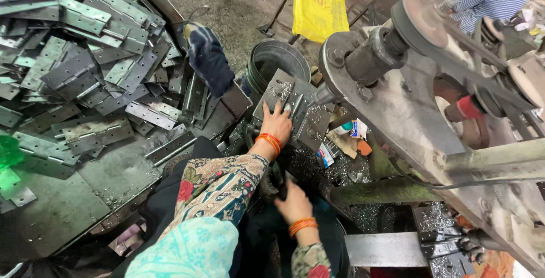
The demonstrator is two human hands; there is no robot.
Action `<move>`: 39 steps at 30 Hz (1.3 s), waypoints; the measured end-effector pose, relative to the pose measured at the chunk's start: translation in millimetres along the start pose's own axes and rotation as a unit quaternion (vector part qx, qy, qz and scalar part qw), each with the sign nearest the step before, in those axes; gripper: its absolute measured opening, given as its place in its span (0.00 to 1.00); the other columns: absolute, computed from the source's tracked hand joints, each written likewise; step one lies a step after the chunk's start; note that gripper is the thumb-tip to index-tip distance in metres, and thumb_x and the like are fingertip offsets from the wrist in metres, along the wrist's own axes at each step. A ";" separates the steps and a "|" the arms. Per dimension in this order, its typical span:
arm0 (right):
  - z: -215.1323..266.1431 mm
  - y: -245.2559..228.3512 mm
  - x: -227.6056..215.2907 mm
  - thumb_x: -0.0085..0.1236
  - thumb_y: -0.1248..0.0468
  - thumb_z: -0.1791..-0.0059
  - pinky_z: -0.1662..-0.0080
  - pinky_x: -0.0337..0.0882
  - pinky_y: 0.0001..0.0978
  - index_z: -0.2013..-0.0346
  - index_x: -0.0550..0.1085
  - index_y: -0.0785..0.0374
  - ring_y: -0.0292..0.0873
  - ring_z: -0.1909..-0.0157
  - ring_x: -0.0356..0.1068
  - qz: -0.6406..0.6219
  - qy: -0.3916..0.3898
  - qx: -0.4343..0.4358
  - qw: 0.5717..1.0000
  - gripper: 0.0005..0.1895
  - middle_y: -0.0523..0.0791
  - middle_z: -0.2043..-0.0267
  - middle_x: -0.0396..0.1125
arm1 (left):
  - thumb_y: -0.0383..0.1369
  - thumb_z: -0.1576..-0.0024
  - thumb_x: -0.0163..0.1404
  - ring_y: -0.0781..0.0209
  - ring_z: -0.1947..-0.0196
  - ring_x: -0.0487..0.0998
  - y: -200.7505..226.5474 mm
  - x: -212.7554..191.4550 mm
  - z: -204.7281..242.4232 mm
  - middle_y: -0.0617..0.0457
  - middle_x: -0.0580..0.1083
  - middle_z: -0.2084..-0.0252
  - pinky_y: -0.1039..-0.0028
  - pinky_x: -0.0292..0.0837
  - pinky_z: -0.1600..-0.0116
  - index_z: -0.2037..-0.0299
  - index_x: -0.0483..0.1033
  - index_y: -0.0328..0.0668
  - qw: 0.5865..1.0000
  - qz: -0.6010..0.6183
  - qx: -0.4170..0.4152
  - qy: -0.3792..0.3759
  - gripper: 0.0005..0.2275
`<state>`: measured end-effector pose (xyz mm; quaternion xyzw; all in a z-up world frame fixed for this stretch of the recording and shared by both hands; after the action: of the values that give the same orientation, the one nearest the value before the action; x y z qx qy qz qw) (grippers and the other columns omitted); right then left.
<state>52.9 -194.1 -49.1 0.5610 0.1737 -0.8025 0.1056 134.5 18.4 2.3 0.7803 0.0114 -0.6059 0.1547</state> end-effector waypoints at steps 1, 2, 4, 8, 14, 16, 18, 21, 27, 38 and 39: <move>7.4 -1.2 14.0 0.65 0.50 0.59 0.45 0.72 0.50 0.32 0.63 0.50 0.58 0.42 0.71 -0.016 0.028 -0.005 0.999 0.41 0.51 0.41 0.69 | 0.36 0.40 0.46 0.40 0.28 0.57 -0.1 -0.9 -2.7 0.52 0.72 0.40 0.23 0.41 0.32 0.56 0.84 0.47 1.000 0.004 0.000 0.014 0.12; 20.5 -2.7 33.7 0.64 0.48 0.57 0.46 0.72 0.51 0.30 0.61 0.49 0.60 0.44 0.70 -0.035 0.054 -0.008 0.998 0.42 0.52 0.41 0.68 | 0.36 0.41 0.46 0.40 0.28 0.57 1.2 -0.2 -1.2 0.52 0.72 0.39 0.24 0.41 0.32 0.57 0.84 0.47 1.000 0.007 0.001 0.025 0.12; 32.8 3.7 54.9 0.64 0.46 0.56 0.48 0.72 0.52 0.30 0.60 0.49 0.61 0.44 0.70 -0.074 0.092 -0.015 0.993 0.43 0.52 0.41 0.67 | 0.36 0.42 0.47 0.39 0.29 0.57 3.8 1.8 2.3 0.51 0.72 0.40 0.23 0.42 0.33 0.57 0.84 0.47 1.000 0.004 0.011 0.026 0.12; 31.7 3.9 62.7 0.65 0.48 0.57 0.48 0.72 0.52 0.33 0.63 0.52 0.61 0.43 0.69 -0.104 0.100 -0.033 0.989 0.40 0.52 0.40 0.68 | 0.35 0.43 0.47 0.39 0.29 0.58 -0.7 0.4 11.6 0.51 0.72 0.39 0.25 0.44 0.33 0.57 0.84 0.47 0.998 -0.019 0.020 0.049 0.12; 12.5 -0.6 -7.0 0.64 0.50 0.57 0.44 0.72 0.50 0.33 0.64 0.54 0.58 0.41 0.70 -0.037 0.032 -0.035 0.998 0.39 0.51 0.41 0.69 | 0.34 0.42 0.47 0.39 0.30 0.58 5.5 12.6 1.1 0.51 0.73 0.42 0.24 0.45 0.34 0.57 0.84 0.45 0.999 0.012 0.002 0.051 0.11; 8.1 -4.2 -24.8 0.64 0.49 0.56 0.44 0.72 0.50 0.33 0.64 0.55 0.58 0.41 0.70 -0.035 0.036 -0.059 0.997 0.39 0.51 0.41 0.69 | 0.33 0.42 0.47 0.39 0.30 0.58 10.3 18.0 -8.4 0.52 0.73 0.43 0.25 0.46 0.33 0.57 0.84 0.45 0.999 0.025 -0.004 0.048 0.11; 0.7 -11.8 -33.0 0.66 0.49 0.57 0.44 0.72 0.50 0.35 0.66 0.56 0.58 0.41 0.70 -0.039 0.056 -0.092 0.993 0.39 0.53 0.40 0.68 | 0.33 0.42 0.47 0.40 0.29 0.58 9.6 18.8 -23.5 0.53 0.74 0.44 0.25 0.46 0.32 0.56 0.83 0.44 0.998 0.044 -0.016 0.034 0.11; 6.7 -3.4 4.4 0.64 0.49 0.57 0.44 0.72 0.50 0.32 0.63 0.53 0.59 0.43 0.70 0.020 -0.022 0.011 0.999 0.40 0.51 0.42 0.70 | 0.33 0.42 0.46 0.40 0.29 0.57 8.3 21.4 -31.7 0.52 0.73 0.44 0.25 0.44 0.32 0.57 0.84 0.45 0.999 0.017 -0.008 0.039 0.11; 23.8 5.9 63.5 0.67 0.47 0.60 0.49 0.75 0.48 0.36 0.66 0.54 0.58 0.46 0.73 -0.147 0.112 -0.036 0.982 0.40 0.52 0.44 0.71 | 0.34 0.44 0.46 0.39 0.29 0.56 9.4 11.0 -16.6 0.51 0.72 0.40 0.24 0.42 0.33 0.54 0.83 0.46 0.993 0.000 0.009 0.119 0.14; 6.7 -7.6 -32.6 0.63 0.53 0.57 0.45 0.73 0.50 0.36 0.67 0.54 0.59 0.43 0.71 -0.027 0.027 -0.045 0.998 0.35 0.53 0.43 0.70 | 0.38 0.39 0.43 0.39 0.25 0.50 15.0 11.7 -10.6 0.53 0.68 0.34 0.22 0.35 0.33 0.52 0.83 0.48 0.999 -0.024 -0.017 0.037 0.15; 3.0 -11.1 -39.2 0.62 0.52 0.56 0.44 0.73 0.49 0.35 0.67 0.54 0.59 0.42 0.71 -0.023 0.017 -0.046 0.999 0.35 0.54 0.42 0.70 | 0.38 0.39 0.43 0.39 0.25 0.49 13.5 8.8 -19.9 0.53 0.68 0.33 0.22 0.34 0.33 0.52 0.83 0.48 0.998 -0.027 -0.021 0.049 0.15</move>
<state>59.9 -186.1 -9.6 0.5653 0.2247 -0.7860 0.1100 158.4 9.1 1.3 0.8053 0.0528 -0.5701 0.1538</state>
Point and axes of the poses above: each hand's wrist, its own z-axis away from the middle knuckle, its own x-axis out of the palm, y = z × x, the point moved 5 cm from there along -z, towards the middle knuckle
